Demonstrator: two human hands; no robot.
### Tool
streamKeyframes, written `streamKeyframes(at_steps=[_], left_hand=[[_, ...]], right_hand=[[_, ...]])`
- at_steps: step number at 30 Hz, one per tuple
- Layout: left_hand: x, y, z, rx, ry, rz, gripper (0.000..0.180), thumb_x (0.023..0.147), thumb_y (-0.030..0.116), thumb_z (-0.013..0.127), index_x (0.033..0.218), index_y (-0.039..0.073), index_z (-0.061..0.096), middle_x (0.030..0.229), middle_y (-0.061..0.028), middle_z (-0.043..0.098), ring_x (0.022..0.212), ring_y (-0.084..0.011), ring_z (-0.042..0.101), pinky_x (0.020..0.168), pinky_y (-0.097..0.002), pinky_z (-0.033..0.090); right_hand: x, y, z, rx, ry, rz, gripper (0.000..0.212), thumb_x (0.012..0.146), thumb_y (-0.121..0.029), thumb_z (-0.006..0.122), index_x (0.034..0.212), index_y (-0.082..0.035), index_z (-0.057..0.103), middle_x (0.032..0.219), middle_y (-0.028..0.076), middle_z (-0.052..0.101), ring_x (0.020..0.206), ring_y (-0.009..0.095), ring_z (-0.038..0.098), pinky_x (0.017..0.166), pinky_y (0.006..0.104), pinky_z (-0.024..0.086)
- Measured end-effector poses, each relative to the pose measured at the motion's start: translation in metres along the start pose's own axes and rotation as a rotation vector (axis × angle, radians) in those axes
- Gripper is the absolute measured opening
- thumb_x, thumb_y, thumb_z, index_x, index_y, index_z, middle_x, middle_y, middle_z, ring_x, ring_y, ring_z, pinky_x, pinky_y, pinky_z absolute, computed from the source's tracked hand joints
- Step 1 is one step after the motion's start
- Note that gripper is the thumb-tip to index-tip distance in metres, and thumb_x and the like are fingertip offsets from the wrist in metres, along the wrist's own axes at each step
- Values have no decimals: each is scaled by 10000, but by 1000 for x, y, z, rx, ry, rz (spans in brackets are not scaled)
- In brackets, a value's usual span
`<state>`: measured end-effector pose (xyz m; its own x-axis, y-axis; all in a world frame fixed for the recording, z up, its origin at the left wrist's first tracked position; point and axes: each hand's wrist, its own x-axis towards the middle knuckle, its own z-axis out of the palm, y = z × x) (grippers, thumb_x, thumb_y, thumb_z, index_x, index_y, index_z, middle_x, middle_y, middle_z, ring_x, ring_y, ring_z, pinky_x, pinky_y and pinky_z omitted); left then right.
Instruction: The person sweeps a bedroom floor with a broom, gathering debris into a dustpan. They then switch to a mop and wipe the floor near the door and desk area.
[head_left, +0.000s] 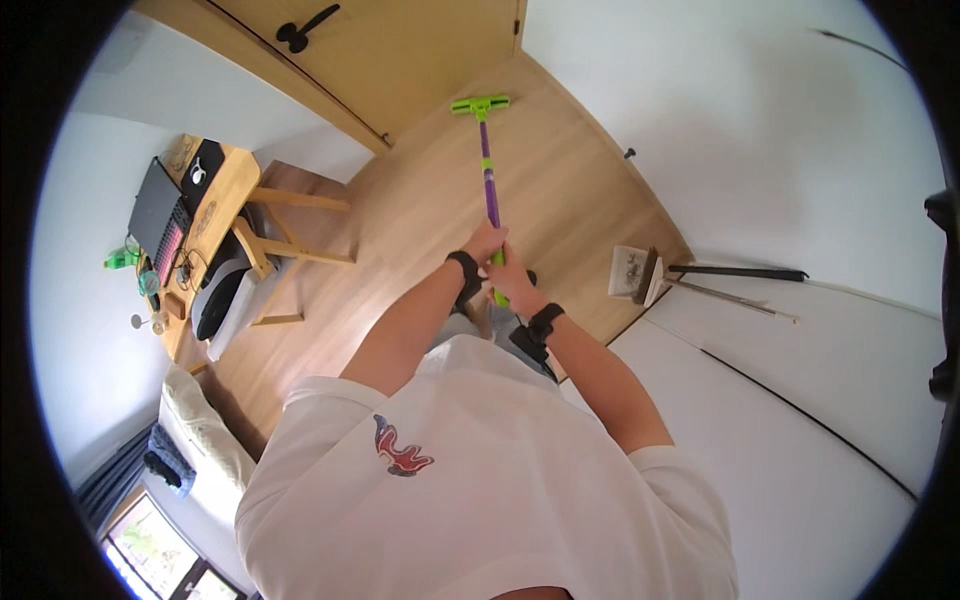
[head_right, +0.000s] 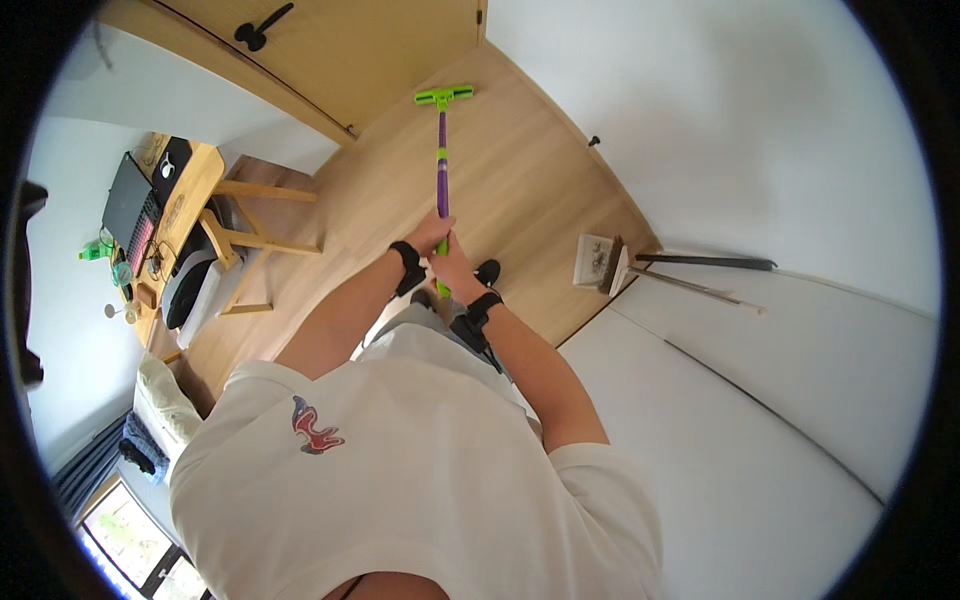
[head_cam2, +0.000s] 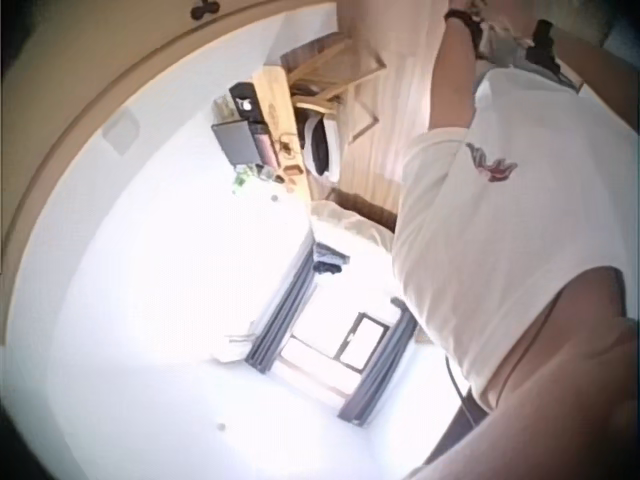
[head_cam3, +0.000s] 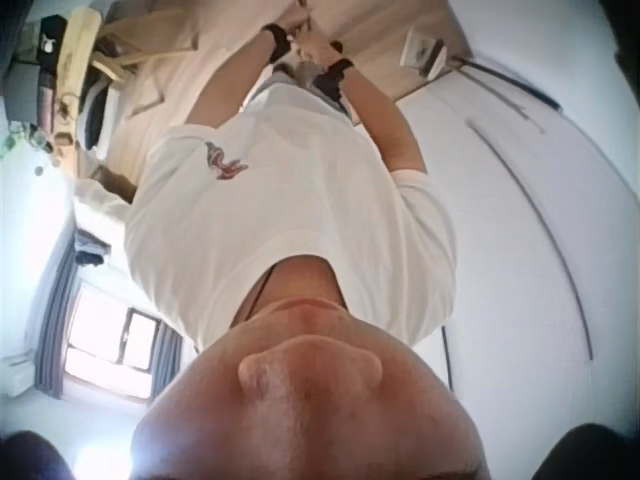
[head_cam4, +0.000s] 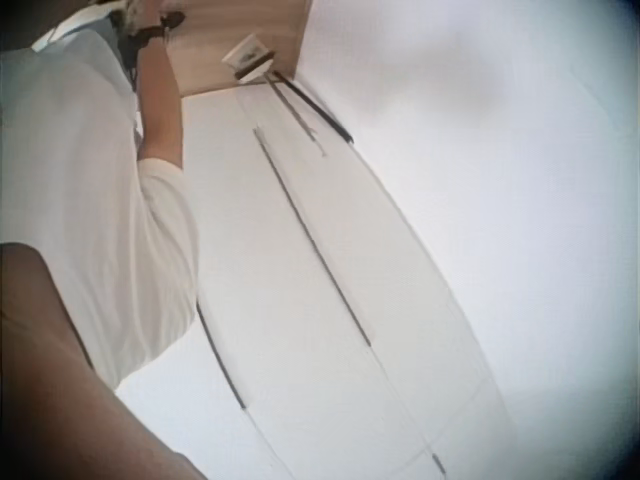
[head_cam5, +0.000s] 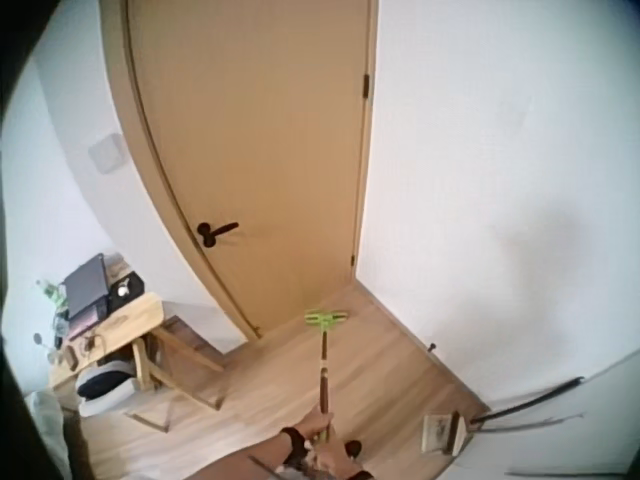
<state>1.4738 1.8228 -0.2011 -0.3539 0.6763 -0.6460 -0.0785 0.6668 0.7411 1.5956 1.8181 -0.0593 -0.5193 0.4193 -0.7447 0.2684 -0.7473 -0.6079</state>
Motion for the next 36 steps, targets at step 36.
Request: streamKeyframes(at_steps=[36], left_hand=[[-217,-125,-60,-180,-200,101,428,785,116,543,1166,40,364,862,-52,424,735,-151,446,597,-308,442]], right_hand=[[-138,164,126,-278,-9,41,495,892,-60,477,1297,-151,208,877,116,516,553,212,548,402,360,451]])
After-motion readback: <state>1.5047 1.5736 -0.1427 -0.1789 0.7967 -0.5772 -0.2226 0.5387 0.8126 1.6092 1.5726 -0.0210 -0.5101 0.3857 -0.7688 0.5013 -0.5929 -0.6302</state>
